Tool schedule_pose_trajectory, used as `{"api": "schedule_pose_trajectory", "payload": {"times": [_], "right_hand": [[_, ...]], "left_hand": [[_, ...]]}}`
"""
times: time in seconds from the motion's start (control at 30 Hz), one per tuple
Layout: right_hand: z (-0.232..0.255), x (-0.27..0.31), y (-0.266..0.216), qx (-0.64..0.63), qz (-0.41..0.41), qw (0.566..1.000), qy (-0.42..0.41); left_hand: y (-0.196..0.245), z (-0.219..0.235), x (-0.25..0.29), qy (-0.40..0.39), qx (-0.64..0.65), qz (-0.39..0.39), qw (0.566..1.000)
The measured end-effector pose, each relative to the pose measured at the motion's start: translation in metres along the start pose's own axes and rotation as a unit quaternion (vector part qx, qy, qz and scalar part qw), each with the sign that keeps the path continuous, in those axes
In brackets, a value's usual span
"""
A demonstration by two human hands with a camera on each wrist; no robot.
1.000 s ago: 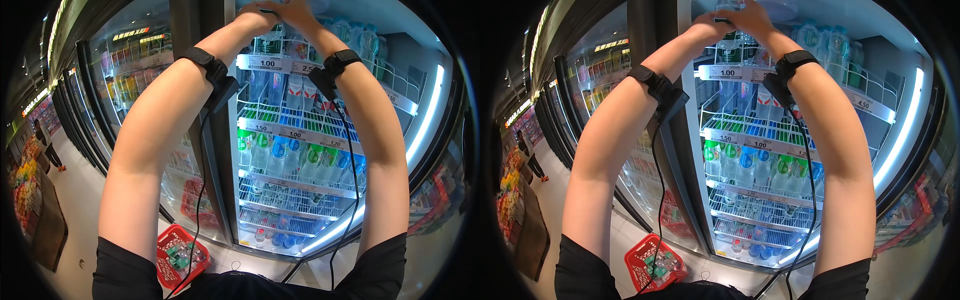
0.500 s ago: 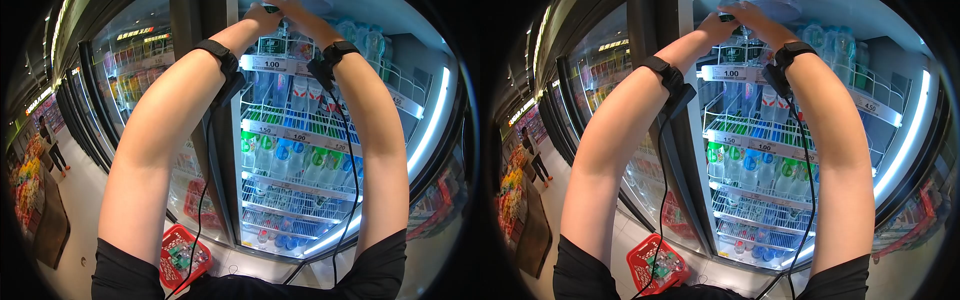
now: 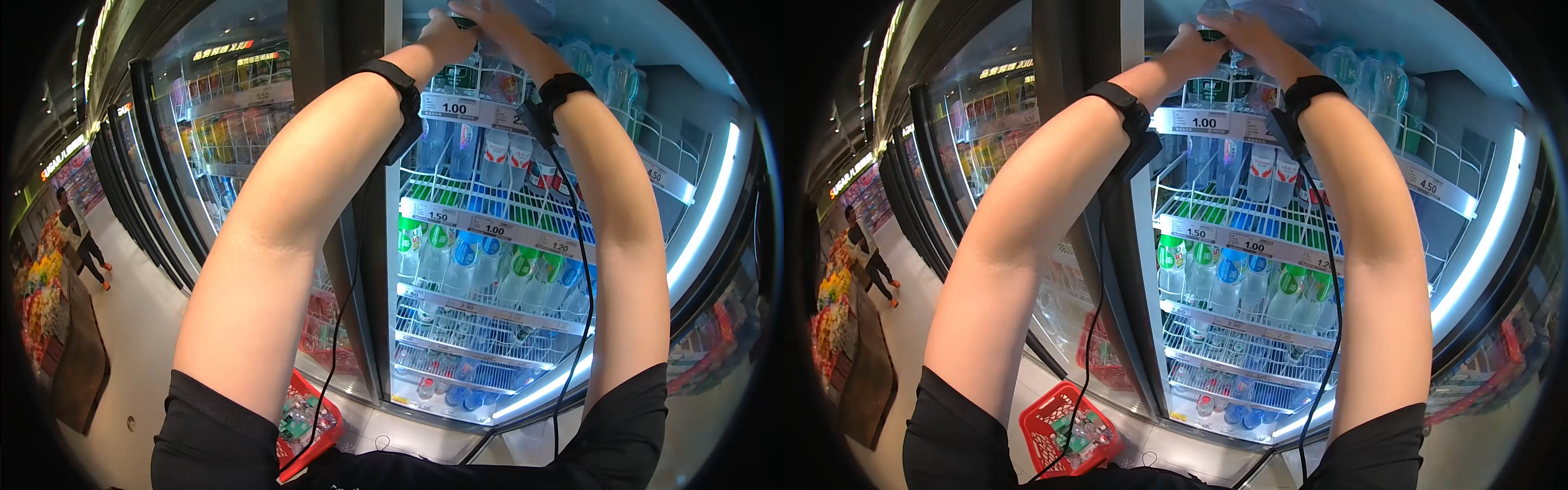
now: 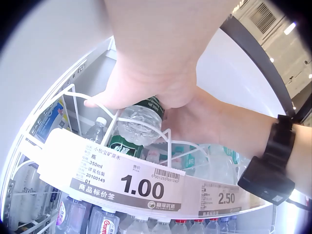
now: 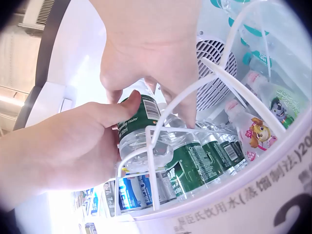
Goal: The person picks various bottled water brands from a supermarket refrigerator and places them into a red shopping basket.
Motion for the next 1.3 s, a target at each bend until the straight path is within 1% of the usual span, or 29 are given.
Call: {"api": "schedule_pose_trajectory", "payload": {"times": [0.03, 0.07, 0.1, 0.13, 0.17, 0.23, 0.27, 0.3, 0.33, 0.37, 0.43, 0.47, 0.53, 0.63, 0.73, 0.77, 0.83, 0.87, 0.93, 0.97, 1.03, 1.07, 1.1, 1.13, 1.17, 1.2, 1.23, 1.27, 1.3], "right_hand": [[0.009, -0.001, 0.008, 0.011, -0.059, 0.996, 0.058], [0.012, 0.0, 0.01, 0.014, -0.059, 0.996, 0.058], [0.008, 0.009, 0.005, -0.009, -0.047, 0.999, 0.014], [0.004, 0.014, 0.002, -0.032, -0.035, 0.998, -0.031], [0.006, 0.017, 0.0, -0.03, -0.04, 0.998, -0.033], [0.0, 0.022, -0.008, -0.007, 0.001, 0.996, -0.094], [0.0, 0.019, -0.004, -0.005, -0.002, 0.996, -0.094], [-0.002, 0.01, 0.002, 0.037, -0.006, 0.994, -0.103], [-0.005, 0.008, 0.004, 0.078, -0.009, 0.991, -0.113], [-0.006, 0.009, 0.008, 0.079, -0.013, 0.99, -0.115], [-0.01, 0.014, -0.002, 0.117, 0.048, 0.985, -0.118], [-0.011, 0.014, -0.004, 0.118, 0.047, 0.985, -0.119], [-0.013, 0.011, 0.001, 0.165, 0.013, 0.978, -0.131], [-0.014, 0.009, 0.003, 0.211, -0.012, 0.964, -0.162], [-0.02, 0.014, 0.011, 0.116, -0.037, 0.98, -0.16], [-0.023, 0.015, 0.014, 0.117, -0.039, 0.979, -0.161], [-0.011, 0.012, 0.016, 0.076, -0.056, 0.994, -0.063], [-0.009, 0.015, 0.015, 0.078, -0.057, 0.993, -0.064], [-0.016, 0.028, -0.013, 0.062, 0.05, 0.986, -0.147], [-0.015, 0.029, -0.018, 0.064, 0.048, 0.986, -0.148], [0.008, 0.029, -0.025, 0.172, 0.087, 0.981, -0.019], [0.009, 0.031, -0.024, 0.173, 0.083, 0.981, -0.02], [0.027, 0.041, -0.042, 0.248, 0.129, 0.956, 0.092], [0.041, 0.061, -0.071, 0.318, 0.173, 0.911, 0.2], [0.048, 0.075, -0.086, 0.317, 0.17, 0.912, 0.196], [0.053, 0.107, -0.115, 0.244, 0.157, 0.943, 0.165], [0.048, 0.137, -0.126, 0.167, 0.138, 0.968, 0.129], [0.051, 0.173, -0.144, 0.236, 0.231, 0.912, 0.245], [0.038, 0.183, -0.135, 0.211, 0.201, 0.934, 0.208]], "left_hand": [[-0.019, -0.015, -0.004, 0.036, 0.289, 0.189, 0.938], [-0.023, -0.02, -0.011, 0.037, 0.291, 0.189, 0.937], [-0.036, -0.049, -0.034, 0.027, 0.196, 0.158, 0.967], [-0.03, -0.05, -0.036, 0.016, 0.1, 0.125, 0.987], [-0.03, -0.054, -0.034, 0.014, 0.104, 0.125, 0.987], [0.025, 0.0, 0.011, -0.084, -0.087, -0.017, 0.992], [0.041, 0.017, 0.025, -0.085, -0.084, -0.019, 0.993], [0.029, 0.038, 0.039, -0.027, 0.164, 0.13, 0.977], [0.013, 0.039, 0.056, 0.031, 0.397, 0.269, 0.877], [0.019, 0.046, 0.063, 0.028, 0.4, 0.269, 0.876], [0.013, 0.055, 0.076, 0.052, 0.426, 0.305, 0.85], [0.011, 0.061, 0.081, 0.052, 0.428, 0.306, 0.849], [0.019, 0.062, 0.082, -0.017, 0.464, 0.255, 0.848], [0.02, 0.065, 0.087, -0.026, 0.421, 0.274, 0.864], [0.015, 0.063, 0.087, 0.009, 0.436, 0.27, 0.858], [0.012, 0.066, 0.077, 0.008, 0.439, 0.27, 0.857], [0.002, 0.062, 0.074, -0.061, 0.472, 0.38, 0.793], [0.005, 0.06, 0.076, -0.062, 0.474, 0.38, 0.792], [0.007, 0.062, 0.071, -0.005, 0.445, 0.337, 0.83], [0.007, 0.056, 0.073, -0.005, 0.447, 0.337, 0.828], [0.014, 0.072, 0.082, 0.077, 0.418, 0.278, 0.862], [0.02, 0.072, 0.084, 0.074, 0.419, 0.278, 0.861], [0.048, 0.107, 0.105, 0.048, 0.36, 0.24, 0.9], [0.069, 0.125, 0.12, 0.021, 0.298, 0.201, 0.933], [0.075, 0.138, 0.134, 0.182, 0.371, 0.089, 0.906], [0.079, 0.133, 0.15, 0.229, 0.384, 0.088, 0.89], [0.093, 0.143, 0.174, 0.13, 0.422, 0.05, 0.896], [0.114, 0.17, 0.225, 0.293, 0.391, -0.105, 0.866], [0.115, 0.156, 0.236, 0.26, 0.405, -0.072, 0.874]]}}
Point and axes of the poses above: each hand's wrist, its own x-axis away from the middle knuckle, its own z-axis out of the back of the hand, y = z × x, the point moved 9 cm from there along -x, towards the middle knuckle, and after that the axes turned 15 degrees about x, right-handed, at the moved point
